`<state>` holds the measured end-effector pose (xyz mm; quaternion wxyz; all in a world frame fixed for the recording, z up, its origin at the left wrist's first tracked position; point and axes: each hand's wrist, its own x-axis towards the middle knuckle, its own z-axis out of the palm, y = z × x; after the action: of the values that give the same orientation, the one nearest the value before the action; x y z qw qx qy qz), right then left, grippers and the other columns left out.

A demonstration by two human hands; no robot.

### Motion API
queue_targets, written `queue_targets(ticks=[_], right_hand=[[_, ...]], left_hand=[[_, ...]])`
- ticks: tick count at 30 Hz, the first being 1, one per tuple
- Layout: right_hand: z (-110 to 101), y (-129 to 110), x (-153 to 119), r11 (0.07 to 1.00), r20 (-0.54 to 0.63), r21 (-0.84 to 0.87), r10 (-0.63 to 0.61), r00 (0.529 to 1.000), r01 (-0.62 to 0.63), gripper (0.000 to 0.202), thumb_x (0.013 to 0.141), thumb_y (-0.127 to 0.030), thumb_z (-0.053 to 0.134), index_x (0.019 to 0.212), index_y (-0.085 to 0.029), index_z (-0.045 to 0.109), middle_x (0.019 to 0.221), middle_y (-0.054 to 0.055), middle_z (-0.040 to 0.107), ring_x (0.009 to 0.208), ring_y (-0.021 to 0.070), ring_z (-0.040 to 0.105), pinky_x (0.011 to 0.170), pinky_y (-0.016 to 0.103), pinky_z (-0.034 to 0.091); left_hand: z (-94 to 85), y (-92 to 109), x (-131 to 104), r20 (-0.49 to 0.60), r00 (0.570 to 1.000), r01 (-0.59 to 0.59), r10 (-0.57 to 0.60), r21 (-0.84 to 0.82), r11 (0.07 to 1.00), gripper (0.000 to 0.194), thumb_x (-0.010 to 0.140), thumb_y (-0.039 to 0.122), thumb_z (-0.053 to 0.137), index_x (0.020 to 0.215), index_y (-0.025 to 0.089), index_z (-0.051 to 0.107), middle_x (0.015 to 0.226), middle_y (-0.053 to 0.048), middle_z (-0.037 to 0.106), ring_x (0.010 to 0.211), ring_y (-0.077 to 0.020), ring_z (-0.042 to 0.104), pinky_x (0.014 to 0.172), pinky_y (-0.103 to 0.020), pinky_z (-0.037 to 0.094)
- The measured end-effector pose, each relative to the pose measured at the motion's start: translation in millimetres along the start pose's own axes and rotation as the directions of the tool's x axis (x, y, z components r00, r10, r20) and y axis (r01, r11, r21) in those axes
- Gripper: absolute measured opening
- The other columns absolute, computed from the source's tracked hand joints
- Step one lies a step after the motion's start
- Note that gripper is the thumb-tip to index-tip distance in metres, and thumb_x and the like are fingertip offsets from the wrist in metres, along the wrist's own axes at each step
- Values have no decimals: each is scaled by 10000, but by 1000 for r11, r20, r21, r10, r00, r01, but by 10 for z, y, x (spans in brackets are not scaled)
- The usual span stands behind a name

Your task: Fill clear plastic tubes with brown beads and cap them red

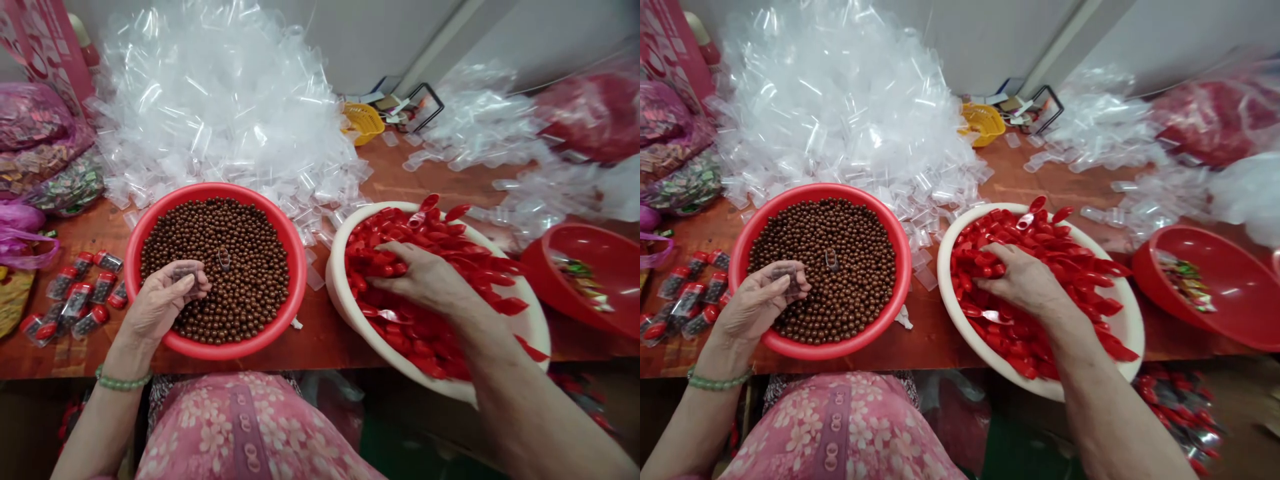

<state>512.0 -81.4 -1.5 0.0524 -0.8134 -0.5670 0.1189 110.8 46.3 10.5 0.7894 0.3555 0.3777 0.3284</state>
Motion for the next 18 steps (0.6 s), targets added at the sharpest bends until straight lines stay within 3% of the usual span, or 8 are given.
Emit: queue_targets(ticks=[4,6,8,13,18], right_hand=[[-167,-82,-67,985,-18,169,22,1000,-19,405,742,-375,665,1103,-212,581,1129,146,676,1030,323,635,926,439,464],[-240,-117,-96,974,-8,227,25,1000,-23,389,736,-381,670,1081,-227,576,1132,132,683,1038,320,638,938,439,461],[-295,-133,-119,959,4,281,45,999,-44,397,717,-402,680,1060,-231,576,1108,119,694,1028,320,644,946,443,463],[-358,-129,-132,906,63,404,115,991,-130,439,644,-456,716,1014,-249,602,1017,88,723,990,314,663,959,450,483],[-392,-176,-109,829,85,513,210,974,-223,548,479,-479,782,964,-260,647,1023,72,739,1022,350,668,1008,499,486]], left_hand=[[168,45,94,-2,1000,-28,29,181,983,251,672,218,823,888,158,710,768,-17,714,715,-124,682,721,-225,546],[335,135,211,116,993,-76,38,341,937,218,697,247,803,869,159,702,799,-34,724,760,-152,690,749,-257,540],[509,255,389,277,959,-186,50,490,852,194,721,262,776,864,152,704,845,-53,728,810,-168,682,775,-273,524],[714,439,1017,603,796,-491,53,593,638,201,740,268,728,889,134,726,949,-91,732,877,-191,660,817,-290,500],[664,344,1524,757,638,-629,-142,619,470,276,799,268,663,1017,109,720,1048,-129,733,973,-221,668,899,-326,493]])
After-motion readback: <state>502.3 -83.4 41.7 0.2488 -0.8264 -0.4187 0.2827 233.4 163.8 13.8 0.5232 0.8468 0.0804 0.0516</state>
